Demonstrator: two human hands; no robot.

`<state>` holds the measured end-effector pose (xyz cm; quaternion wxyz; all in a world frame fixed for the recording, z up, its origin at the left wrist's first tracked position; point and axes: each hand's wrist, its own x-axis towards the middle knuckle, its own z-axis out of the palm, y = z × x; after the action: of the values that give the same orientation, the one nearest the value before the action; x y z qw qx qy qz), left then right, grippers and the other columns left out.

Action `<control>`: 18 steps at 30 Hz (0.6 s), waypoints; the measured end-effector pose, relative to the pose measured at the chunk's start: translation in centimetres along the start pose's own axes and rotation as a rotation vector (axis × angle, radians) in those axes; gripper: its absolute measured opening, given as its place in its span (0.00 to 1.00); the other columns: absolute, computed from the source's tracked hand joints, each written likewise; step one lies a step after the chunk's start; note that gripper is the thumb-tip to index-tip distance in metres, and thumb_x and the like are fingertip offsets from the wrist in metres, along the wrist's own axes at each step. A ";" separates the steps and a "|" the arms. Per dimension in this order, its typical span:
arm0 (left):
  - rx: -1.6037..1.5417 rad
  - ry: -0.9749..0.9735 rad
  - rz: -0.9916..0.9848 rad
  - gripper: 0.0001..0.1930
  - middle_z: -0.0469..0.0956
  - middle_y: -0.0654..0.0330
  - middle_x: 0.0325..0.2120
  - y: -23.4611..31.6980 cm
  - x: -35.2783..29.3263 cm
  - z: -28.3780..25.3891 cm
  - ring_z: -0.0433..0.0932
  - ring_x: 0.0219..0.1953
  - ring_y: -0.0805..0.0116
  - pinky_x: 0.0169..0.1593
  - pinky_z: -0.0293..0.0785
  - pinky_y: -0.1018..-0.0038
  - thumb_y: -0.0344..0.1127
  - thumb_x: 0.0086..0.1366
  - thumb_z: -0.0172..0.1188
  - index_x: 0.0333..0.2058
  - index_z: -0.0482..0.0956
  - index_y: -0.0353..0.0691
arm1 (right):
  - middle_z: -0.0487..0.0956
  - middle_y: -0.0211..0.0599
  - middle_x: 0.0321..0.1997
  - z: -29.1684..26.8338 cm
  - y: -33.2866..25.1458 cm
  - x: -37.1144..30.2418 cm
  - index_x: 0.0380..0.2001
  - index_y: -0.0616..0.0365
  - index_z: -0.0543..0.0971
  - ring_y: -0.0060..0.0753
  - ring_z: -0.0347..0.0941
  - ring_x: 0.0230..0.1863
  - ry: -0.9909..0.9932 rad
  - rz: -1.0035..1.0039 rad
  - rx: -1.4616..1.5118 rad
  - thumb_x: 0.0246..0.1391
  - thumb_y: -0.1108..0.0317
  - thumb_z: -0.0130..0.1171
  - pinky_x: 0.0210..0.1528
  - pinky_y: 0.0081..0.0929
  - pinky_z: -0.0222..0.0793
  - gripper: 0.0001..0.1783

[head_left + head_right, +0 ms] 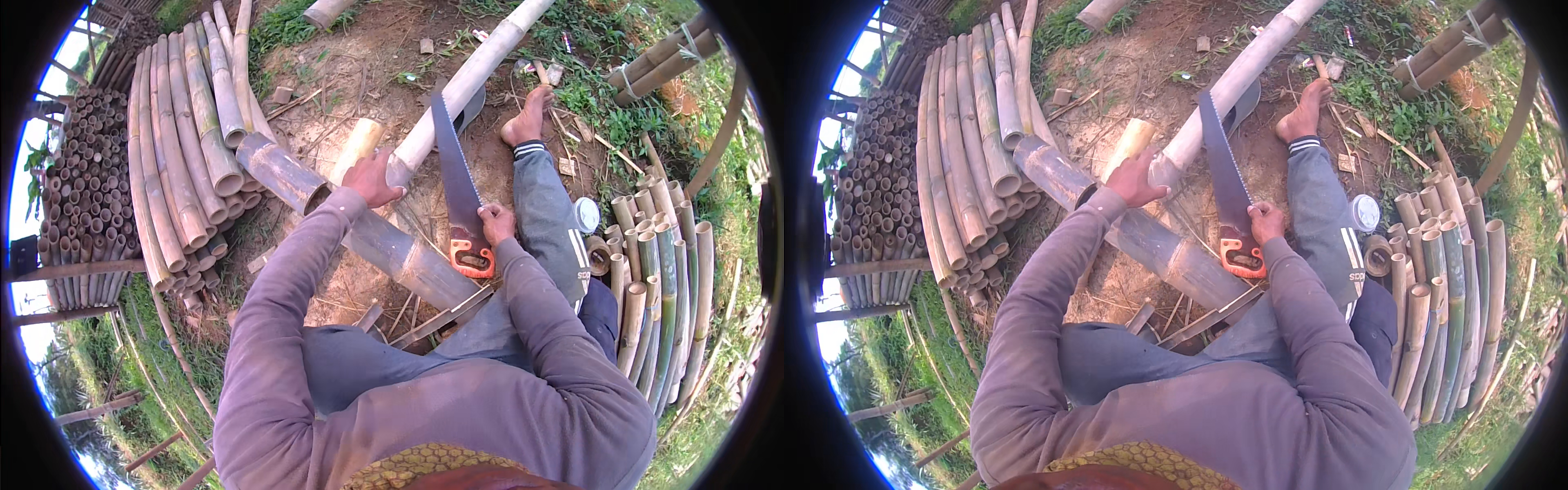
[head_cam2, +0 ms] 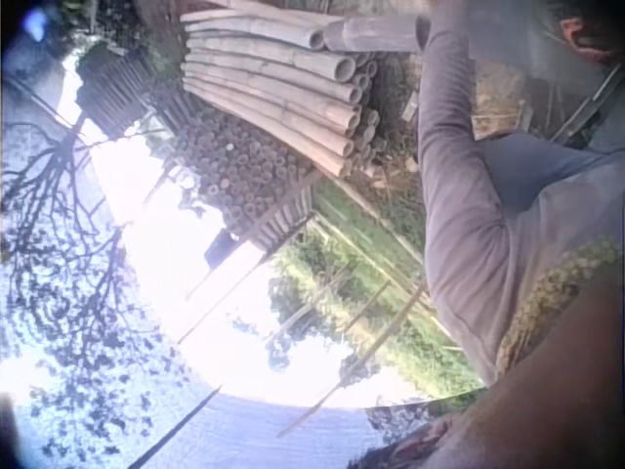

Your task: The person sits on the ground and uses a hand saw to cut long bamboo poles into shorter sections. The cut pieces are placed aside in a pile while the person continues to saw through the remaining length of the pole.

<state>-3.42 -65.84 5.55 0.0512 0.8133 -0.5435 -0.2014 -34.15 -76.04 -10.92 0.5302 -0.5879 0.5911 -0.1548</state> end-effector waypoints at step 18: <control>0.286 0.172 -0.142 0.40 0.83 0.47 0.45 5.8 -2.0 -13.6 0.83 0.50 0.46 0.59 0.72 0.50 0.52 0.47 0.75 0.56 0.70 0.41 | 0.84 0.57 0.57 -1.2 -0.1 1.8 0.54 0.61 0.84 0.56 0.80 0.59 0.262 -0.007 -0.294 0.58 0.52 0.69 0.63 0.47 0.74 0.27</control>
<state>-3.85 -68.25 20.29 -0.0328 0.8630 -0.5012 -0.0548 -34.60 -78.16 -11.24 0.3565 -0.6358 0.6692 -0.1441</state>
